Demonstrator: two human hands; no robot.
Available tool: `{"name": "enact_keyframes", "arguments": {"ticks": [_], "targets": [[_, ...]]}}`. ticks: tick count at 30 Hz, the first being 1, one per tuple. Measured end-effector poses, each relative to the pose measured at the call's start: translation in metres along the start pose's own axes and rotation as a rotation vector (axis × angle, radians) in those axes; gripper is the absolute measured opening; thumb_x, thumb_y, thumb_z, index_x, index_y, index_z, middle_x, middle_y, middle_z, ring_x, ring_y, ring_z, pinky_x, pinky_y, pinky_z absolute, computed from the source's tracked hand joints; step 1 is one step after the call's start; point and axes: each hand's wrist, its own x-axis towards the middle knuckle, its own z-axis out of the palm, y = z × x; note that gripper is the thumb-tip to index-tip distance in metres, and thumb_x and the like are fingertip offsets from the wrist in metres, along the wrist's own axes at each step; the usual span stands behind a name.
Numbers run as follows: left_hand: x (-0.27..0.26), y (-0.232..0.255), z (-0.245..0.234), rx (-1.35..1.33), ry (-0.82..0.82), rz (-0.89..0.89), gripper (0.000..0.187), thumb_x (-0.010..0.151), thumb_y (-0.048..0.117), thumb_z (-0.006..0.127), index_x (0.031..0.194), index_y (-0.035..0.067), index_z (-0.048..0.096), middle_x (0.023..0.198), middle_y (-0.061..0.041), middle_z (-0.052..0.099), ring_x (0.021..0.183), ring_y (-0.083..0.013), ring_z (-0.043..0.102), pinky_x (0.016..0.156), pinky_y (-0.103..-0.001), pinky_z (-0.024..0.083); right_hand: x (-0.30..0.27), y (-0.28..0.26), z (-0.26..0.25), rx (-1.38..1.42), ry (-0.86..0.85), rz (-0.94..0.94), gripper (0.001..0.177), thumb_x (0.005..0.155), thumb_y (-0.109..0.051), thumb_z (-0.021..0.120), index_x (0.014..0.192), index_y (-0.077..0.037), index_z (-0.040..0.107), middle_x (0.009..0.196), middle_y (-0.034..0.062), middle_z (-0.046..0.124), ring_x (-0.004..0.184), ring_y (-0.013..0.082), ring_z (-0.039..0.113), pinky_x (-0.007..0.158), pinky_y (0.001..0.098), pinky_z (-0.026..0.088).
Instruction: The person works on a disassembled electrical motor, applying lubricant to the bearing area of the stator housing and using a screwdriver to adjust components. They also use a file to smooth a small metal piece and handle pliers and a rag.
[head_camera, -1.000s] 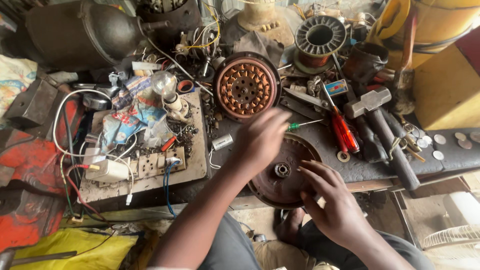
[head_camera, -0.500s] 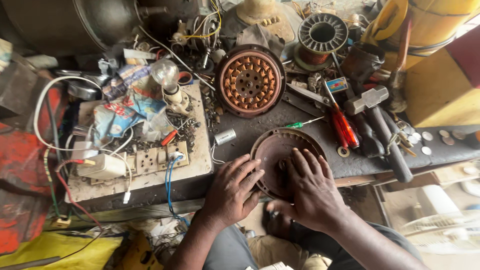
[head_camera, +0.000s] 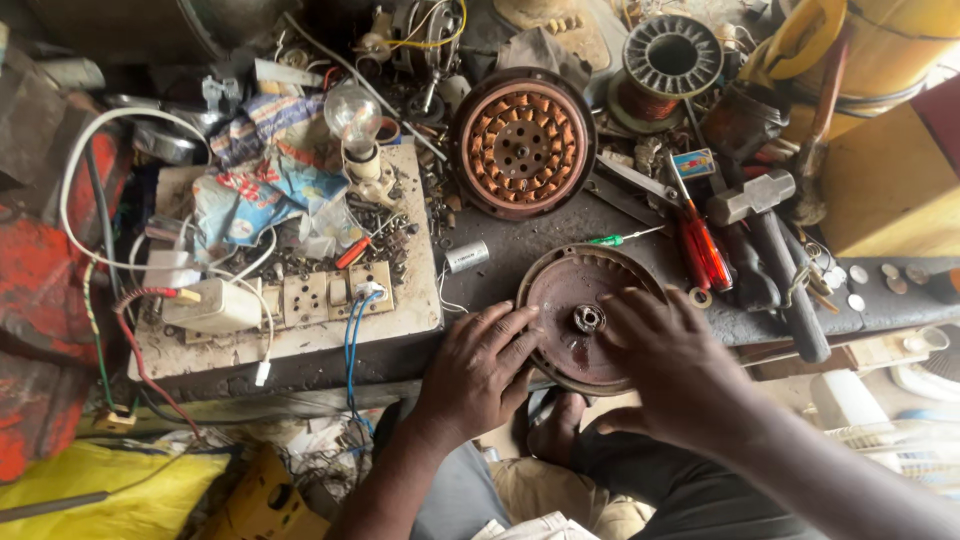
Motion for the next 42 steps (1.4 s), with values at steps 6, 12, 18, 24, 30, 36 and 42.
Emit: {"name": "enact_keyframes", "arguments": {"ticks": [6,12,18,24,30,36,42], "targets": [[0.001,0.000,0.001,0.014,-0.006,0.007,0.051,0.087,0.022,0.072,0.134,0.005,0.063,0.148,-0.013,0.055,0.137,-0.0342,0.050,0.113,-0.051,0.040,-0.003,0.020,0.042,0.258,0.584,-0.067,0.100,0.075,-0.080,0.054,0.149,-0.015,0.043,0.159,0.0198,0.033,0.147,0.0403,0.025,0.117,0.0587,0.017],[0.001,0.001,0.001,0.019,-0.010,-0.005,0.052,0.087,0.024,0.074,0.135,0.006,0.062,0.148,-0.012,0.054,0.137,-0.0336,0.050,0.114,-0.051,0.039,0.014,0.016,0.049,0.286,0.615,-0.138,0.096,0.083,-0.085,0.041,0.145,-0.012,0.050,0.159,0.0215,0.033,0.149,0.0424,0.026,0.121,0.0583,0.016],[0.000,0.001,0.004,0.027,-0.044,-0.010,0.053,0.086,0.023,0.074,0.135,0.006,0.062,0.147,-0.013,0.054,0.136,-0.0332,0.050,0.113,-0.051,0.039,0.010,0.015,0.050,0.316,0.575,-0.110,0.101,0.083,-0.086,0.040,0.145,-0.006,0.049,0.159,0.0253,0.032,0.146,0.0436,0.027,0.118,0.0582,0.017],[0.002,0.001,0.002,0.025,-0.031,-0.004,0.052,0.087,0.023,0.074,0.135,0.006,0.062,0.146,-0.013,0.054,0.136,-0.0331,0.051,0.113,-0.051,0.040,0.002,0.010,0.052,0.349,0.521,-0.051,0.101,0.087,-0.082,0.039,0.150,-0.004,0.044,0.161,0.0209,0.032,0.150,0.0413,0.025,0.119,0.0570,0.016],[0.001,0.002,-0.001,0.001,-0.026,-0.006,0.051,0.087,0.023,0.074,0.134,0.006,0.062,0.148,-0.012,0.055,0.136,-0.0328,0.052,0.113,-0.050,0.041,-0.001,0.004,0.045,0.356,0.559,-0.062,0.093,0.088,-0.080,0.040,0.149,-0.010,0.047,0.161,0.0209,0.033,0.150,0.0407,0.025,0.119,0.0571,0.015],[0.003,0.003,-0.003,0.007,-0.026,-0.005,0.052,0.086,0.023,0.074,0.134,0.007,0.063,0.148,-0.012,0.054,0.136,-0.0324,0.051,0.112,-0.050,0.041,0.016,0.006,0.042,0.307,0.530,-0.005,0.092,0.086,-0.082,0.041,0.145,-0.012,0.049,0.158,0.0233,0.034,0.148,0.0423,0.025,0.118,0.0597,0.015],[0.002,0.003,-0.003,-0.003,-0.032,-0.018,0.051,0.087,0.023,0.074,0.135,0.008,0.063,0.149,-0.010,0.054,0.136,-0.0324,0.051,0.113,-0.049,0.041,0.006,0.004,0.048,0.381,0.493,0.011,0.102,0.084,-0.085,0.041,0.150,-0.007,0.045,0.158,0.0224,0.035,0.149,0.0417,0.024,0.117,0.0607,0.013]]}}
